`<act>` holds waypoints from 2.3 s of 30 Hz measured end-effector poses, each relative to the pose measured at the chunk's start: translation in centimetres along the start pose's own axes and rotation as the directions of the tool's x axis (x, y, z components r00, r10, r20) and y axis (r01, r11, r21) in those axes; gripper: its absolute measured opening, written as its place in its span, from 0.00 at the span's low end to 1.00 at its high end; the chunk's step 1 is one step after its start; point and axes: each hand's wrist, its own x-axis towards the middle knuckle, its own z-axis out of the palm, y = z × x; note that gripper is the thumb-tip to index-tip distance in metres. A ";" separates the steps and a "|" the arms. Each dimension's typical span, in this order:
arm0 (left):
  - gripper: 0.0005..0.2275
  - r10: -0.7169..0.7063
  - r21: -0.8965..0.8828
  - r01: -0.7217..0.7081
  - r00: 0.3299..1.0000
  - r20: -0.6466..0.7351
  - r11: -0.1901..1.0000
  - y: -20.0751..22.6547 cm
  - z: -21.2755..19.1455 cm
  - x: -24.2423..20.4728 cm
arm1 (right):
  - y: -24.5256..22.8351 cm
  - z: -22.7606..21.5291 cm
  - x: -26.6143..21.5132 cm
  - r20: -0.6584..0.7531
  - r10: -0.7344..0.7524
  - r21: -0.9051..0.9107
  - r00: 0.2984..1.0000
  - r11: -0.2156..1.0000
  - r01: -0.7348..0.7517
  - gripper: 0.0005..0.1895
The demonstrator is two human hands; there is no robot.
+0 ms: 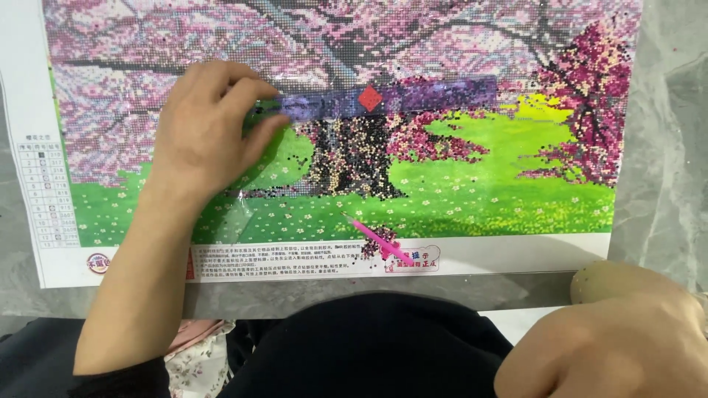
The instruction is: A person is performing diamond painting, meticulously placing small resin rhinestones onto a coded adhesive canvas using an applicator tool and a ruler to create a mosaic image of a tree.
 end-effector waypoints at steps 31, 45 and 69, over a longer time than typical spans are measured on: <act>0.15 -0.230 -0.217 0.259 0.962 0.150 0.941 0.1 1.3 -0.5 | 8.6 2.4 20.1 -0.506 -0.851 -0.829 0.141 0.525 0.191 0.08; 0.06 -0.151 -0.371 0.120 0.987 -0.055 0.921 1.3 0.9 0.3 | 5.5 0.9 16.1 -0.448 -0.893 -0.883 0.054 0.451 0.135 0.08; 0.04 -0.331 -0.552 0.420 0.907 0.259 0.721 4.2 -1.1 1.4 | 6.1 1.3 14.7 -0.279 -0.883 -0.773 0.376 0.439 0.458 0.10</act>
